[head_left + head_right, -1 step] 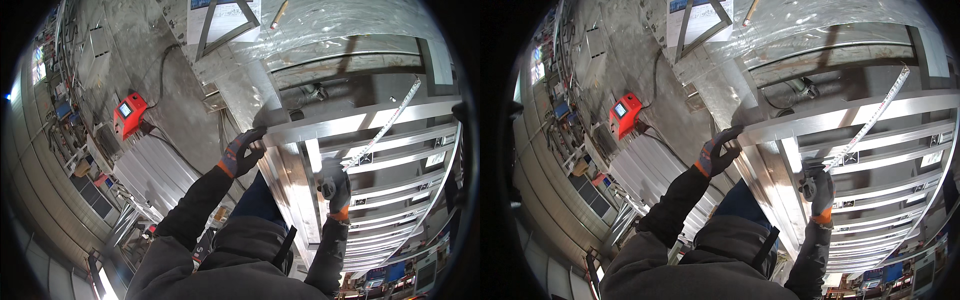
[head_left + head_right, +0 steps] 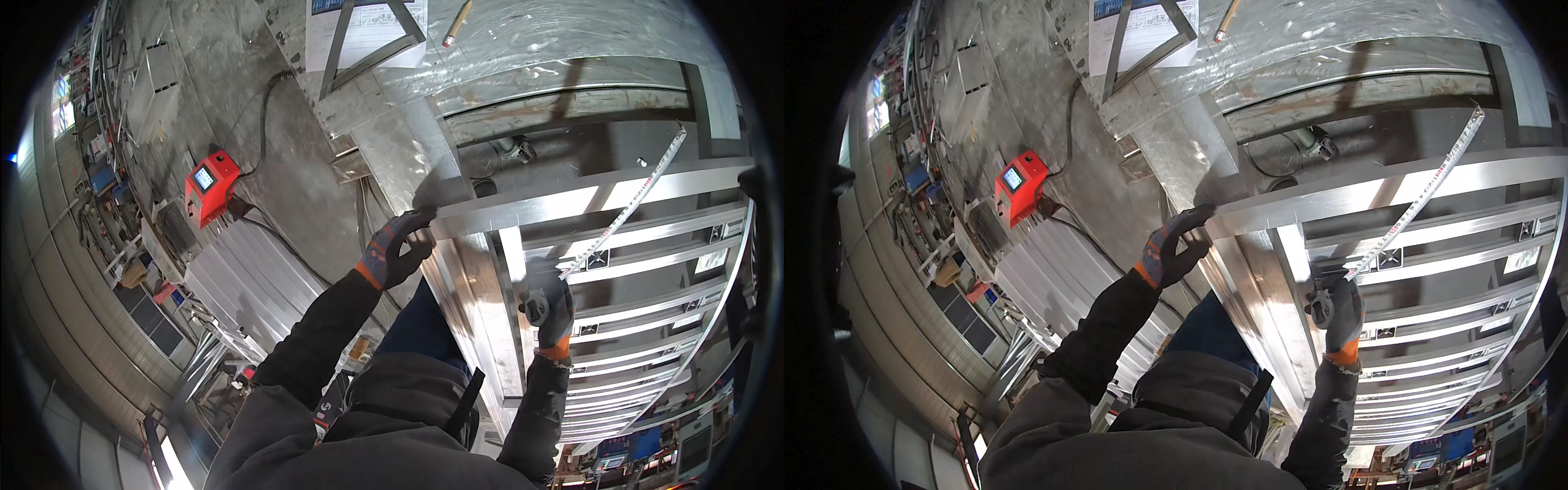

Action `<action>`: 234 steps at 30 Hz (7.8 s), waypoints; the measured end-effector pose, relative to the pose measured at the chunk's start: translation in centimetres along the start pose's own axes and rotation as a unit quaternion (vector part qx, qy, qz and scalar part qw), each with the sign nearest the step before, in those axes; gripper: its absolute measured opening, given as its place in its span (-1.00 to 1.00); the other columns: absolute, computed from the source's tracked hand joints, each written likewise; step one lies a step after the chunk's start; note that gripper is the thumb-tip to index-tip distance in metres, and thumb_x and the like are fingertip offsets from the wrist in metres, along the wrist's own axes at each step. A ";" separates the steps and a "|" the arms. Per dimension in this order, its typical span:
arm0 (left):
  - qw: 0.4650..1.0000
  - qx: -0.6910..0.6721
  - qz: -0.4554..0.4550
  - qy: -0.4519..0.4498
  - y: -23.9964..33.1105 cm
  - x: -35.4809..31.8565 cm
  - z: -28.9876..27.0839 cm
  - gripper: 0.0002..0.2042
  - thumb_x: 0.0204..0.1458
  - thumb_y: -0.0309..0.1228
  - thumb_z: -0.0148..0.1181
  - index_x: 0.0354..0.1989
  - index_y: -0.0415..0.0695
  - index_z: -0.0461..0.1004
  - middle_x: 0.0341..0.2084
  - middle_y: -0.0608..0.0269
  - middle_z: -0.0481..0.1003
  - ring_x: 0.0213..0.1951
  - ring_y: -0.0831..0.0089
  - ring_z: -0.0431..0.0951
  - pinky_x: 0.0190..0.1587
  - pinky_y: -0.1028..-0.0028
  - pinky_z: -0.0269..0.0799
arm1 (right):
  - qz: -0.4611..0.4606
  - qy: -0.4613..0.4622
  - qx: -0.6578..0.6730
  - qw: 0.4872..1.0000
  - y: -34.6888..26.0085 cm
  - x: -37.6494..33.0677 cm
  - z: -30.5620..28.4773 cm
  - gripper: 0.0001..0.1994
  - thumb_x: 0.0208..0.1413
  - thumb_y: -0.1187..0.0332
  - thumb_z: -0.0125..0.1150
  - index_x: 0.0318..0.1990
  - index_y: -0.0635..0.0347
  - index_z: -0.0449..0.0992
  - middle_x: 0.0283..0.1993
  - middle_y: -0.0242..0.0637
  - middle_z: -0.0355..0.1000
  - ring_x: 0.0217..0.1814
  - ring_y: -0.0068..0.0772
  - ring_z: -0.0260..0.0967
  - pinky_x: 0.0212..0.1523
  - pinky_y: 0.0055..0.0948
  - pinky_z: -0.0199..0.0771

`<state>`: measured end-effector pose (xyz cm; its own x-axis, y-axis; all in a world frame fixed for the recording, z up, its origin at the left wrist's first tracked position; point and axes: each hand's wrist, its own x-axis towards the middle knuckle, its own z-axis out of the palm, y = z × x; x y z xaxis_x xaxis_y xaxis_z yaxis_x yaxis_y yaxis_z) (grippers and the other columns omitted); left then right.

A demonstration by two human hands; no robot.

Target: The person welds multiple joints on a large aluminum frame using a handheld welding torch, then flips the frame to access additional joints. They briefly operate a nearby control panel, reposition the frame, and measure sections with a tape measure before continuing welding.

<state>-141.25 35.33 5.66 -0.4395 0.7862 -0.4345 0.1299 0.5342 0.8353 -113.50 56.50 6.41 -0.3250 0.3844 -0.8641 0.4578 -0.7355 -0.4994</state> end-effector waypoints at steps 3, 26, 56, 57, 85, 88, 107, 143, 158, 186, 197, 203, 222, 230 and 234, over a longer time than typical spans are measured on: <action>1.000 -0.020 -0.005 -0.001 0.0 0.1 0.1 -0.44 0.02 -0.60 0.30 0.27 -0.23 0.37 0.20 0.01 0.46 0.27 0.17 0.43 0.26 0.28 0.36 | 0.008 0.010 0.008 1.000 -0.1 0.0 0.1 -0.59 0.37 0.09 -0.06 -0.20 0.31 0.51 -0.34 -0.13 0.53 -0.33 -0.26 0.63 -0.39 -0.36 0.64; 0.999 -0.046 -0.010 -0.014 -0.3 0.0 -0.1 -0.48 0.08 -0.57 0.28 0.27 -0.21 0.38 0.24 0.04 0.44 0.31 0.13 0.39 0.33 0.22 0.28 | 0.004 -0.005 0.072 0.997 1.3 0.2 -0.6 -0.59 0.39 0.04 -0.02 -0.17 0.27 0.50 -0.35 -0.17 0.52 -0.34 -0.28 0.62 -0.41 -0.39 0.65; 0.979 -0.122 -0.164 -0.002 -6.4 0.0 -0.6 -0.50 0.24 -0.46 0.09 0.34 -0.28 0.23 0.15 0.08 0.42 -0.01 0.39 0.51 0.06 0.44 0.46 | 0.100 0.483 0.301 0.816 35.3 -27.6 -5.1 -0.59 0.30 0.14 0.13 0.18 0.17 0.46 -0.46 -0.34 0.41 -0.57 -0.49 0.32 -0.65 -0.49 0.26; 0.988 -0.061 -0.130 -0.046 -7.0 0.4 -1.4 -0.50 0.25 -0.44 0.10 0.35 -0.28 0.21 0.14 0.09 0.42 0.00 0.37 0.51 0.08 0.42 0.46 | 0.051 0.457 0.479 0.748 36.7 -27.6 -5.5 -0.63 0.34 0.12 0.11 0.14 0.15 0.48 -0.40 -0.33 0.47 -0.47 -0.47 0.40 -0.58 -0.47 0.32; 0.442 0.491 0.553 -0.508 7.7 -64.5 73.8 0.12 -0.12 0.10 0.44 0.52 -0.12 -0.10 0.35 -0.03 0.22 0.36 -0.11 0.21 0.29 -0.10 0.21 | -0.202 0.380 0.039 0.902 46.8 -37.6 -5.7 -0.69 0.31 0.10 -0.01 -0.03 0.05 0.56 0.08 -0.07 0.53 0.06 0.03 0.53 -0.04 -0.02 0.55; 0.428 0.597 0.515 -0.442 4.3 -67.3 79.8 0.04 -0.02 -0.20 0.43 0.54 -0.09 -0.19 0.36 -0.05 0.20 0.36 -0.11 0.24 0.27 -0.12 0.27 | -0.243 0.382 0.046 0.891 50.7 -38.7 -5.7 -0.70 0.30 0.13 0.00 -0.03 0.03 0.57 0.06 -0.09 0.53 0.06 0.00 0.53 -0.02 -0.04 0.54; 0.404 0.707 0.403 -0.418 1.3 -65.5 82.3 -0.42 0.09 -0.39 0.19 0.32 -0.09 0.20 0.13 0.06 0.40 0.10 0.08 0.53 0.09 0.08 0.46 | 0.138 0.538 0.067 0.829 109.9 -72.5 -22.5 -0.72 0.24 0.11 0.20 -0.02 -0.02 0.64 -0.19 -0.20 0.64 -0.16 0.00 0.58 -0.10 -0.14 0.57; 0.906 0.324 0.006 -0.273 2.0 -75.8 129.7 -0.26 0.11 0.17 0.19 0.07 -0.41 0.51 -0.14 -0.09 0.60 -0.06 0.16 0.58 0.01 0.28 0.44 | -0.016 0.480 0.601 0.639 118.2 -73.7 -71.3 -0.57 0.13 0.11 0.44 -0.08 0.34 0.58 -0.25 -0.39 0.52 -0.26 -0.55 0.37 -0.26 -0.45 0.40; 0.890 0.357 0.035 -0.282 2.4 -76.1 128.3 -0.11 0.06 0.32 0.15 0.10 -0.48 0.48 -0.05 -0.15 0.59 0.02 0.10 0.58 0.08 0.23 0.42 | 0.013 0.470 0.655 0.592 116.5 -74.9 -72.8 -0.75 0.06 0.26 0.51 -0.30 0.24 0.58 -0.42 -0.51 0.44 -0.44 -0.63 0.31 -0.44 -0.49 0.33; 0.718 0.391 0.390 -0.424 -2.1 -101.4 122.8 -0.24 -0.24 -0.23 0.55 0.20 -0.16 0.35 0.20 -0.13 0.25 0.24 -0.16 0.27 0.27 0.01 0.28 | 0.085 0.632 0.219 0.739 129.2 -85.9 -77.2 -0.77 0.32 0.22 0.18 -0.09 0.19 0.57 -0.29 -0.22 0.54 -0.34 -0.43 0.48 -0.35 -0.29 0.46; 0.712 0.405 0.397 -0.415 -1.1 -102.0 121.8 -0.46 0.00 -0.20 0.38 0.15 -0.12 0.43 0.23 -0.08 0.25 0.22 -0.11 0.33 0.24 0.05 0.32 | -0.006 0.353 -0.411 0.840 129.8 -91.2 -101.9 -0.79 0.19 0.10 0.24 -0.21 -0.01 0.60 -0.18 -0.26 0.52 -0.08 -0.08 0.49 -0.14 -0.12 0.53; 0.805 0.332 0.203 -0.447 -2.8 -101.5 121.7 -0.58 0.11 -0.31 0.27 0.14 -0.12 0.44 0.22 -0.05 0.26 0.22 -0.07 0.35 0.23 0.15 0.35 | -0.071 0.320 -0.422 0.845 129.3 -89.3 -103.1 -0.78 0.19 0.12 0.25 -0.19 0.03 0.60 -0.10 -0.23 0.54 -0.12 -0.04 0.52 -0.18 -0.11 0.55; 0.698 0.402 0.429 -0.410 -1.6 -101.5 122.1 -0.54 -0.01 -0.40 0.33 0.10 -0.24 0.47 0.12 -0.13 0.39 0.14 -0.09 0.43 0.16 0.15 0.43 | -0.058 0.310 -0.443 0.839 129.6 -89.4 -101.6 -0.80 0.20 0.14 0.23 -0.17 0.02 0.59 0.03 -0.11 0.46 -0.09 0.00 0.53 -0.14 -0.07 0.58; 0.718 0.390 0.392 -0.424 -1.7 -101.8 122.4 -0.37 -0.27 -0.34 0.54 0.07 -0.22 0.49 0.11 -0.11 0.36 0.12 -0.11 0.42 0.14 0.06 0.41 | -0.037 0.310 -0.428 0.848 128.8 -89.5 -101.7 -0.83 0.11 0.21 0.32 -0.26 0.07 0.56 -0.16 -0.18 0.44 -0.19 -0.03 0.50 -0.28 -0.13 0.51; 0.725 0.390 0.397 -0.406 -2.3 -101.7 122.4 -0.41 -0.28 -0.32 0.56 0.00 -0.27 0.53 0.02 -0.13 0.42 0.04 -0.11 0.47 0.05 0.07 0.47 | -0.053 0.321 -0.426 0.844 128.7 -89.0 -101.3 -0.83 0.06 0.28 0.37 -0.24 0.08 0.58 -0.21 -0.18 0.42 -0.22 -0.04 0.48 -0.31 -0.13 0.48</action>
<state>11.95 -7.77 6.68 0.6758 0.6965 -0.2413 0.6580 -0.4225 0.6234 58.21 -15.83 12.68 -0.0122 0.8470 -0.5315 0.9723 -0.1140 -0.2039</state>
